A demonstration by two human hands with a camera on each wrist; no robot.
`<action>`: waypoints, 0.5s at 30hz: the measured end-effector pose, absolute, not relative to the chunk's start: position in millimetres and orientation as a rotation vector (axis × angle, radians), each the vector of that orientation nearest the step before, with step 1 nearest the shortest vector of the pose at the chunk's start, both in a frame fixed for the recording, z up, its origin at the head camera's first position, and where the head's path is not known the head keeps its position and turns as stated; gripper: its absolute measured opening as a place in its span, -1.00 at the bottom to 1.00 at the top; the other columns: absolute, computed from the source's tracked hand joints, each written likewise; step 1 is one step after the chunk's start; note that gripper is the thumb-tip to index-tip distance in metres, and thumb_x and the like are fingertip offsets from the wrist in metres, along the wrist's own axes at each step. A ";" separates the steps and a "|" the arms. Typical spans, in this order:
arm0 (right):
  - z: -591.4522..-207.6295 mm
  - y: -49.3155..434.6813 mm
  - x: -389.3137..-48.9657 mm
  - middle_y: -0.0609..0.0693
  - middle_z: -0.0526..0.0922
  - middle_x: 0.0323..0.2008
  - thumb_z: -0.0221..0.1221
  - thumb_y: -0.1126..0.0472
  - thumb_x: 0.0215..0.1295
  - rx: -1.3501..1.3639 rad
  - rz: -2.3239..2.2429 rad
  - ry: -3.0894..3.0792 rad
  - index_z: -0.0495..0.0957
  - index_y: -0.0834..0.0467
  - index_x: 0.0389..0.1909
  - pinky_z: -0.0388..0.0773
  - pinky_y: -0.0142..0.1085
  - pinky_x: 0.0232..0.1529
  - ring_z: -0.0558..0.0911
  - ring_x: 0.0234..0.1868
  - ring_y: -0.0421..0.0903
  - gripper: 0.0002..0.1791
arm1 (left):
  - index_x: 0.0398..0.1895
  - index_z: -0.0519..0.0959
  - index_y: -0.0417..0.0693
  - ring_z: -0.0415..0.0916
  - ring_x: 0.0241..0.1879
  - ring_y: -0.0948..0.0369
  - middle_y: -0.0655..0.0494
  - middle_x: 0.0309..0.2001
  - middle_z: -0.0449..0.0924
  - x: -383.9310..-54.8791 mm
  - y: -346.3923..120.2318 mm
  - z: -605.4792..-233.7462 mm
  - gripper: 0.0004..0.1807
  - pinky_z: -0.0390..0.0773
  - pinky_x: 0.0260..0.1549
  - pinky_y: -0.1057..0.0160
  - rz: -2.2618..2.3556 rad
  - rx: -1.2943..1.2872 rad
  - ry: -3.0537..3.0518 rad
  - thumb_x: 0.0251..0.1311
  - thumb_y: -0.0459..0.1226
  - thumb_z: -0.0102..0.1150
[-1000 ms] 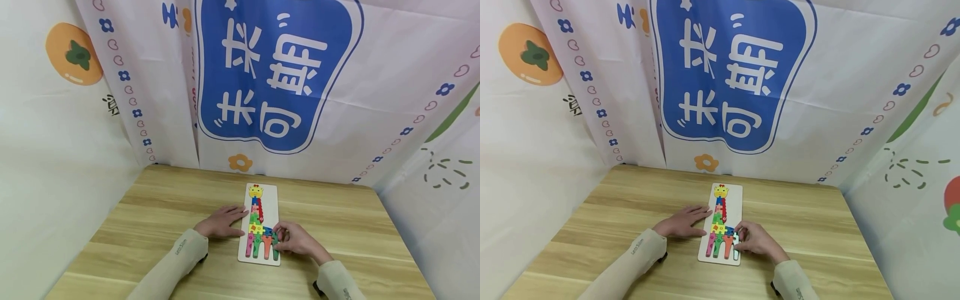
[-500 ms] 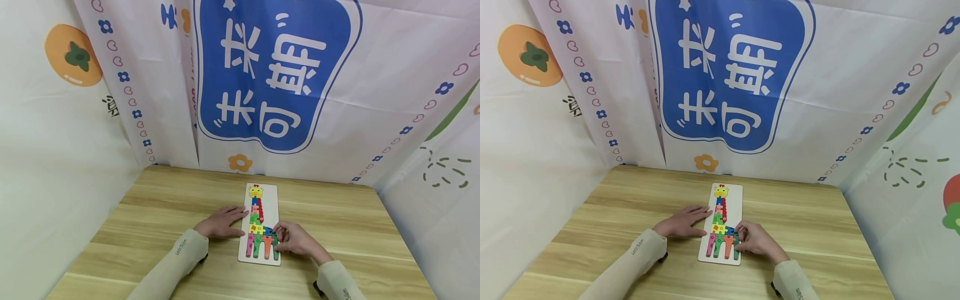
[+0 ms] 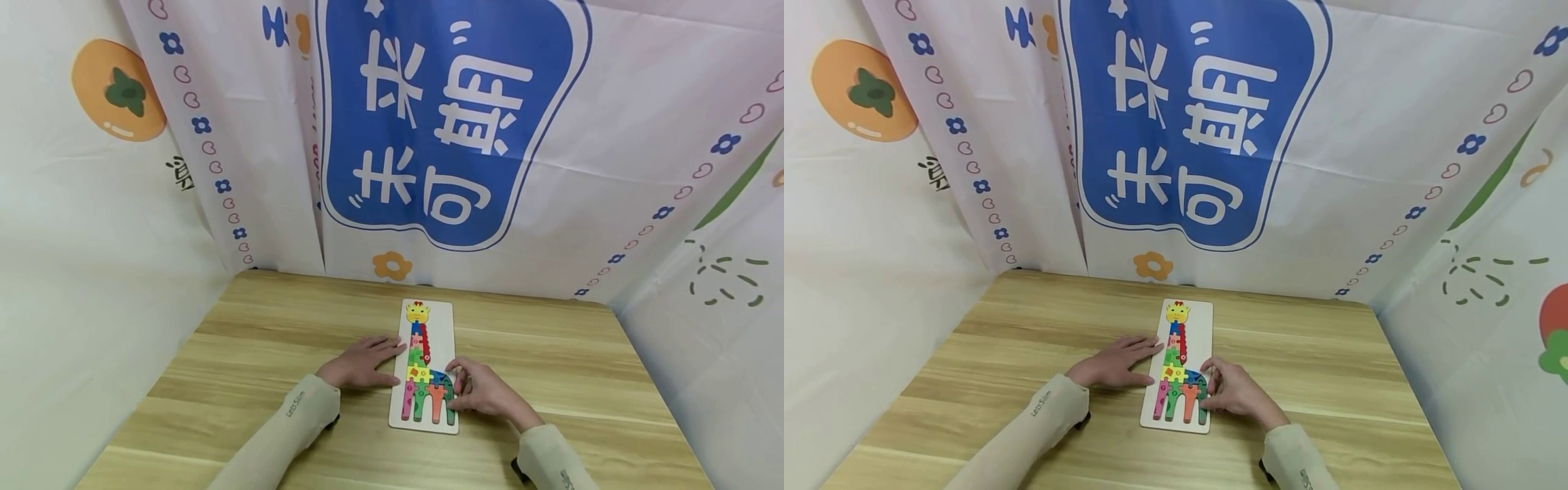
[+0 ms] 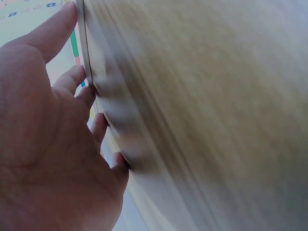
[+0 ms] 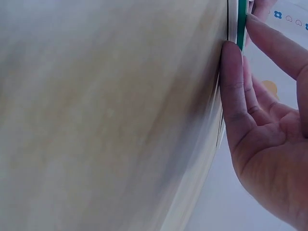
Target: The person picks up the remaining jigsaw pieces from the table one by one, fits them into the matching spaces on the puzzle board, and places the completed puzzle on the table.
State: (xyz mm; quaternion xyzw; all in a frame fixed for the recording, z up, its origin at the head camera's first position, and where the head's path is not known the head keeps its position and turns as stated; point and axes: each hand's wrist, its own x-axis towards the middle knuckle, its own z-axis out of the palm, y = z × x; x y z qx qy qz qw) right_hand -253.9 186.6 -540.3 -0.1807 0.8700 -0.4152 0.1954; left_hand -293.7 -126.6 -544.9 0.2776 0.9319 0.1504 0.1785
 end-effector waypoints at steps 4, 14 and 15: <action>-541.3 187.4 -253.4 0.01 0.59 -0.31 0.56 0.22 0.09 -0.483 -1.159 2.431 0.34 0.21 0.47 0.61 -0.33 -0.42 0.57 -0.39 -0.11 -0.08 | 0.67 0.08 0.32 -0.13 0.67 0.03 0.24 0.69 -0.03 -293.1 -126.9 -545.2 -0.13 -0.07 0.62 -0.13 0.421 0.787 2.632 0.39 0.30 0.05; -539.9 189.2 -253.2 0.03 0.62 -0.40 0.58 0.19 0.06 -0.412 -1.197 2.376 0.26 0.24 0.55 0.70 -0.20 -0.45 0.60 -0.47 -0.11 0.04 | 0.67 0.08 0.32 -0.12 0.67 0.04 0.25 0.69 -0.03 -293.5 -127.1 -546.0 -0.13 -0.05 0.61 -0.15 0.444 0.779 2.633 0.38 0.31 0.05; -540.1 189.0 -253.3 0.03 0.62 -0.40 0.58 0.20 0.06 -0.410 -1.196 2.377 0.27 0.24 0.55 0.70 -0.20 -0.45 0.60 -0.47 -0.11 0.04 | 0.67 0.08 0.32 -0.12 0.67 0.04 0.25 0.69 -0.03 -293.7 -127.1 -546.5 -0.13 -0.05 0.61 -0.14 0.442 0.780 2.635 0.38 0.31 0.05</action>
